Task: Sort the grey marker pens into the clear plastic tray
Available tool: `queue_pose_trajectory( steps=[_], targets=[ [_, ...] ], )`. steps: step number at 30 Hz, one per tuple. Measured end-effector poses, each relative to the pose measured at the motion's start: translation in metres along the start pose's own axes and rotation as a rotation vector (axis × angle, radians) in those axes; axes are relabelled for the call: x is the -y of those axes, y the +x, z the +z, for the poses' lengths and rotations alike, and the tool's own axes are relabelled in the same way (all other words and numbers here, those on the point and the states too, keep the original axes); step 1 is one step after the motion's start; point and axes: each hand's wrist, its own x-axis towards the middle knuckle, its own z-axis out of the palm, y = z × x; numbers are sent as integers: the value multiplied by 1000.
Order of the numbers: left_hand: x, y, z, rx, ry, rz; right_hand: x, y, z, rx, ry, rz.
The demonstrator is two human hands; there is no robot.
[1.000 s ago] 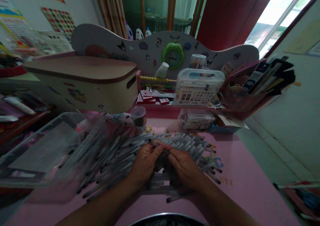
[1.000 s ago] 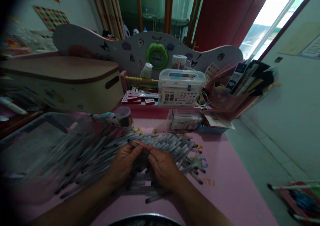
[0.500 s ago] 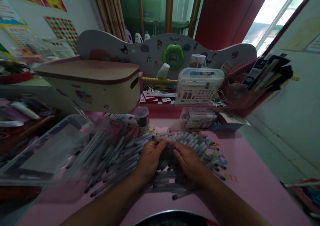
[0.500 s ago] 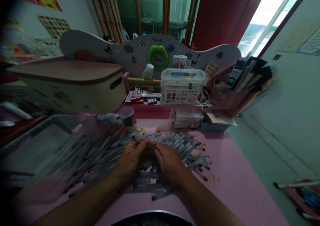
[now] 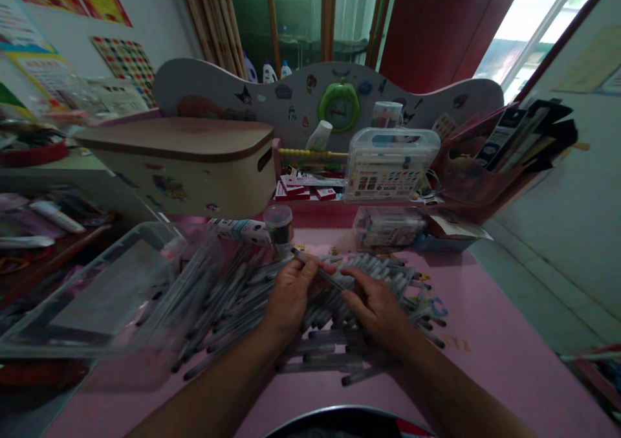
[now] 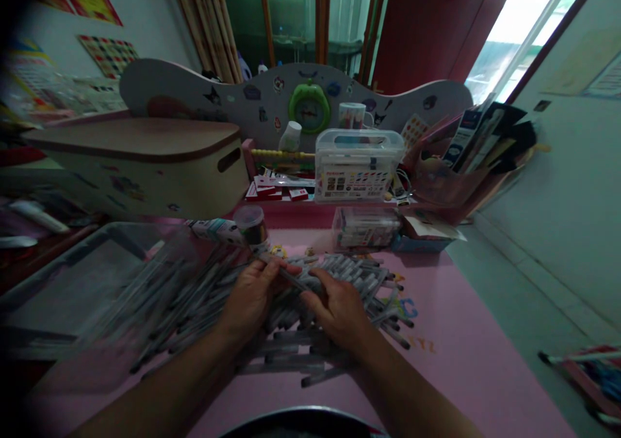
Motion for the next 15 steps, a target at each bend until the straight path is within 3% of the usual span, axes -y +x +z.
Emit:
queue_pose_trajectory(
  steps=[2,6,10,15],
  targets=[
    [-6,0,-2,22,14,-21,-3,1,-1,-62,43,30],
    [-14,-1,-5,189,70,-64,-11,5,2,-108,176,31],
    [-14,-3,-9,388,29,-297,-11,5,4,-138,230,13],
    [-8,-2,-18,526,-135,-518,-9,6,2,-1,167,-120]
  ],
)
